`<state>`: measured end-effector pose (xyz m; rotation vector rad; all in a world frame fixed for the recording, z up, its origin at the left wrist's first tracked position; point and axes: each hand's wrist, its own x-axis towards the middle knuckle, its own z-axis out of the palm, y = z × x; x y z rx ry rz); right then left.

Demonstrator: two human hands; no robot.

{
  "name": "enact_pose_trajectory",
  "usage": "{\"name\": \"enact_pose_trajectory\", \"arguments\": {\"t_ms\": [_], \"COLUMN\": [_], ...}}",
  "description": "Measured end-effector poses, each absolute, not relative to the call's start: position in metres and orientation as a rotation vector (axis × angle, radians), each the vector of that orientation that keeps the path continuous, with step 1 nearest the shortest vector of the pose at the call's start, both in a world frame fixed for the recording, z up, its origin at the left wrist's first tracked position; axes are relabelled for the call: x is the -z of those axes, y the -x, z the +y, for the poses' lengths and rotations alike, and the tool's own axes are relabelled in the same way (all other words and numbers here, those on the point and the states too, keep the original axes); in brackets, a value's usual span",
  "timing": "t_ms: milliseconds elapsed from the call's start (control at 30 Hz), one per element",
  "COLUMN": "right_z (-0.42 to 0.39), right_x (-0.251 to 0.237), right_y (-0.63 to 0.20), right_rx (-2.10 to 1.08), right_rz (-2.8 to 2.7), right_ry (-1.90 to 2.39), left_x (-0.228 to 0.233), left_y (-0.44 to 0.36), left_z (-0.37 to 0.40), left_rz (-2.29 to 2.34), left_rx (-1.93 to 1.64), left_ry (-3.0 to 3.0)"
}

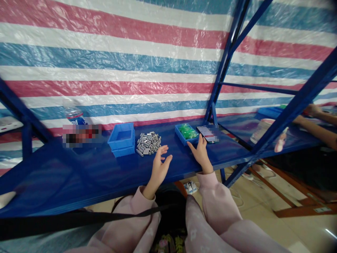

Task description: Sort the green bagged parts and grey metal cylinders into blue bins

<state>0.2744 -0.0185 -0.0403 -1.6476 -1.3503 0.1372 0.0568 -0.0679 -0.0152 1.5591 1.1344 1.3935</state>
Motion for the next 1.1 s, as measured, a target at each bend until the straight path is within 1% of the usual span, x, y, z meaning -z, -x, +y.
{"name": "enact_pose_trajectory", "arguments": {"t_ms": [100, 167, 200, 300, 400, 567, 767, 1100], "right_z": [-0.020, -0.021, -0.021, -0.023, -0.024, -0.026, -0.028, -0.034], "right_x": [0.038, 0.037, 0.037, 0.036, 0.035, 0.032, 0.031, 0.030], "right_y": [-0.274, -0.273, -0.273, -0.272, -0.271, -0.270, -0.269, -0.264], "right_rx": [-0.144, -0.141, -0.140, -0.134, -0.122, -0.113, -0.088, -0.001], "right_rz": [-1.348, -1.354, -1.361, -1.376, -1.392, -1.424, -1.458, -1.530], "right_ry": [1.661, 1.671, 1.677, 1.698, 1.708, 1.717, 1.750, 1.820], "left_x": [0.001, -0.008, -0.012, -0.019, -0.018, -0.015, -0.026, -0.025], "left_y": [-0.032, -0.017, -0.010, 0.007, 0.021, 0.034, 0.037, 0.048], "left_z": [-0.062, -0.061, -0.062, -0.062, -0.060, -0.057, -0.058, -0.054], "left_rz": [1.347, 1.579, 1.738, 2.177, 2.395, 2.539, 2.535, 2.621], "left_rx": [-1.655, -1.836, -1.869, -1.758, -1.541, -1.345, -1.213, -1.261], "left_ry": [-1.699, -1.807, -1.830, -1.811, -1.777, -1.703, -1.580, -1.578]}}
